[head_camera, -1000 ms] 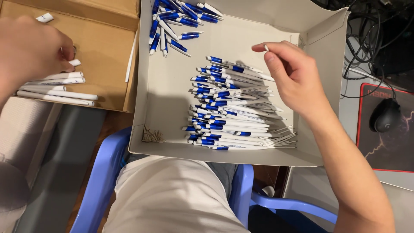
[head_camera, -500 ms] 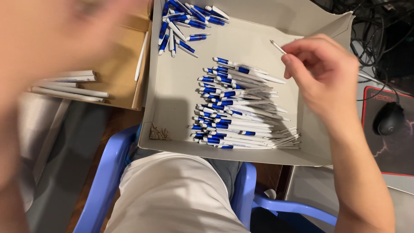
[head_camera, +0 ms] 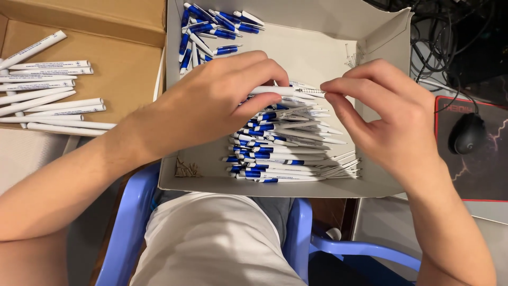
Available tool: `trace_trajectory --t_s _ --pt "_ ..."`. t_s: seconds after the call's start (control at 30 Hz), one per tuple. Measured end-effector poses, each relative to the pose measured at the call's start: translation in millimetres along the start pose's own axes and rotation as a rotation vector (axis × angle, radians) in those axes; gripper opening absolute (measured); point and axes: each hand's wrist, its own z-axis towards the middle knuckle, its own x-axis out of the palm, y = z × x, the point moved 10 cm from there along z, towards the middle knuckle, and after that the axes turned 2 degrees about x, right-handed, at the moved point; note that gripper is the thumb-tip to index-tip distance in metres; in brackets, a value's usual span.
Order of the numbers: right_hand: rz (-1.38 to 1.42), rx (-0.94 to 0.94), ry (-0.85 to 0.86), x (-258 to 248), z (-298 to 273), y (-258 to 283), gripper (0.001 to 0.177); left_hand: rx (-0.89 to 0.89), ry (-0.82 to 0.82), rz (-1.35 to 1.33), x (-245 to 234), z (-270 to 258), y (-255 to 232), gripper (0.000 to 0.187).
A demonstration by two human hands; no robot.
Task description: Assembling ballpoint pens by inserting ink refills into barrels and attaching caps.
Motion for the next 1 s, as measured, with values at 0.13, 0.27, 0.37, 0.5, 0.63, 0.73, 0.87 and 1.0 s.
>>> trace_trajectory --t_s 0.13,0.27,0.37,0.5,0.63,0.73,0.87,1.0 --pt "0.004 -0.032 0.017 7.0 2.1 0.4 0.011 -0.047 0.026 -0.030 2.9 0.2 3.8 0.006" --pt "0.005 -0.053 0.037 11.2 8.9 6.7 0.010 -0.034 0.024 -0.106 3.7 1.8 2.0 0.007" --pt "0.034 -0.059 0.101 17.1 16.4 12.5 0.025 -0.107 0.082 -0.203 10.5 3.8 12.1 0.008" --pt "0.080 -0.147 0.111 21.2 27.6 22.8 0.036 -0.200 0.101 -0.272 17.8 3.9 27.5 0.004" --pt "0.135 -0.072 -0.042 -6.5 33.2 7.0 0.035 -0.347 0.049 -0.368 7.9 3.5 42.0 0.009" --pt "0.352 0.020 -0.117 -12.0 21.8 -44.7 0.022 -0.342 -0.007 -0.381 -4.7 0.3 45.3 0.010" --pt "0.056 0.067 0.017 8.8 33.9 -61.4 0.012 -0.306 -0.044 -0.388 -16.2 -1.7 53.1 0.011" --pt "0.081 0.079 0.216 66.6 38.5 -61.0 0.017 -0.239 -0.123 -0.271 -33.0 -5.4 64.0 0.016"
